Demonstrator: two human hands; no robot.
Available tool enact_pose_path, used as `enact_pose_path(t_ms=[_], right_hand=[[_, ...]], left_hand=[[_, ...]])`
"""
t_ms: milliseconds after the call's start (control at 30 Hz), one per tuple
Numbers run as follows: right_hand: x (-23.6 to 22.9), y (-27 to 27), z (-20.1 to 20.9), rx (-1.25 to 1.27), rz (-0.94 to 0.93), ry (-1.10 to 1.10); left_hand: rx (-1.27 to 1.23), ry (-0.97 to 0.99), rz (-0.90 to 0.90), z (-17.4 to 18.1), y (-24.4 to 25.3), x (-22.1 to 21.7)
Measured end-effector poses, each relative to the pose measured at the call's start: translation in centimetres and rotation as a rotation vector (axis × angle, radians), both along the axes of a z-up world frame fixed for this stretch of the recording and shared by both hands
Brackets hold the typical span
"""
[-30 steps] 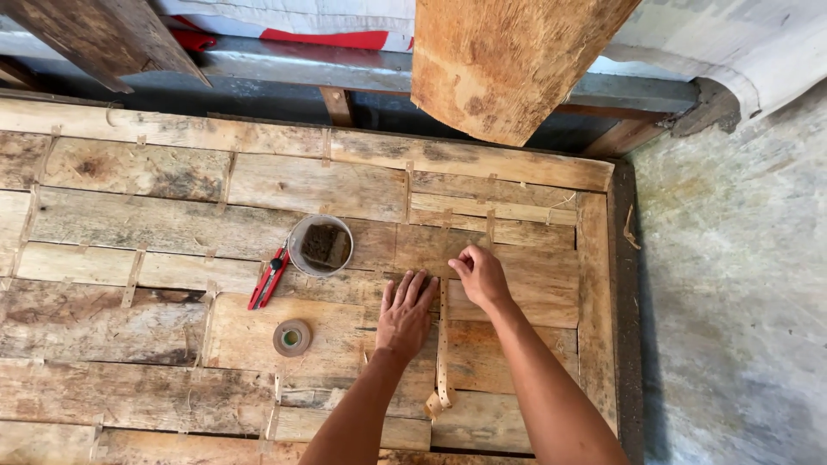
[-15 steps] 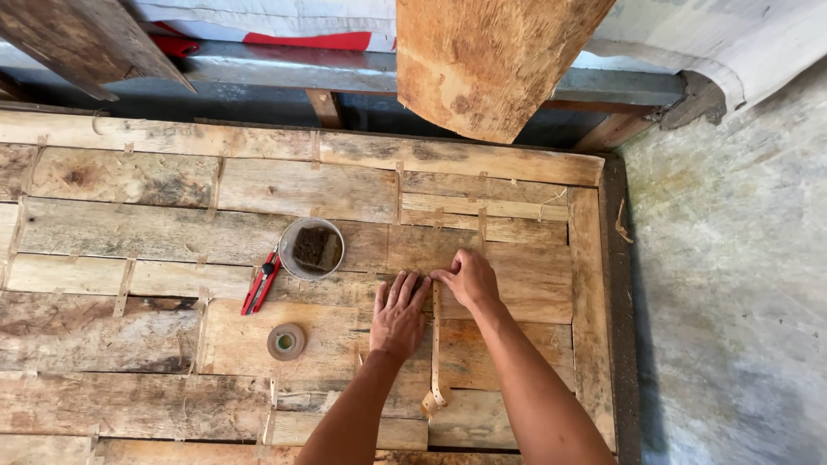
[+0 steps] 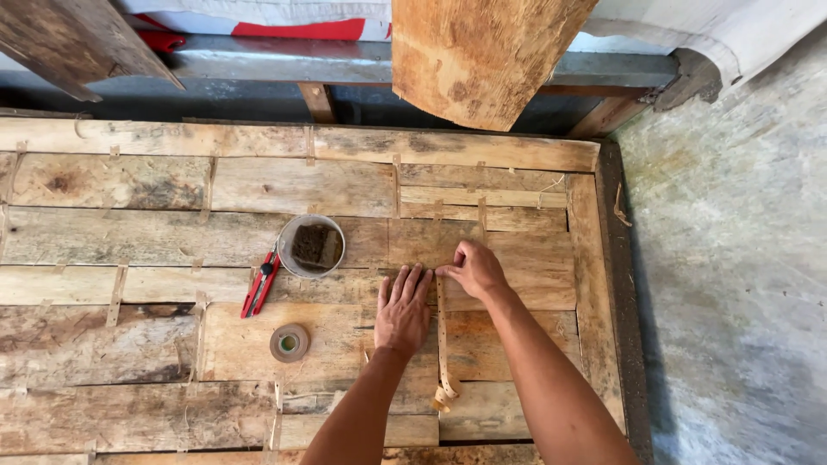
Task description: Applying adhesive tape to a small wooden rod and manipulating wood pieces on a workbench.
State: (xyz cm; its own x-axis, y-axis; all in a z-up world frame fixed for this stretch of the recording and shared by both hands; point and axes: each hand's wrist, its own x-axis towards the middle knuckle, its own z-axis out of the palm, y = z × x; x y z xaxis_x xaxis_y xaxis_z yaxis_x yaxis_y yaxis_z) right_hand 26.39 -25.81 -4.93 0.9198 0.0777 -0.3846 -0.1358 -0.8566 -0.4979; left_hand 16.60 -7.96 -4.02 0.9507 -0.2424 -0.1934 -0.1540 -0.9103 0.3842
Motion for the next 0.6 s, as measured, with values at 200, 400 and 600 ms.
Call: enact_pose_path(t_ms=[200,400,600], right_hand=[[-0.5,0.7,0.6,-0.081,0.007,-0.092],[0.0,-1.2,-1.6,0.011,0.055,0.016],[0.1,-1.0,-0.5,0.041,0.068,0.071]], left_hand=[[0.032,0.014,-0.011,-0.1,0.1,-0.1],[0.100,0.077,-0.037,0.9,0.0,0.2],[0.103,0.033,-0.031,0.6,-0.1,0.1]])
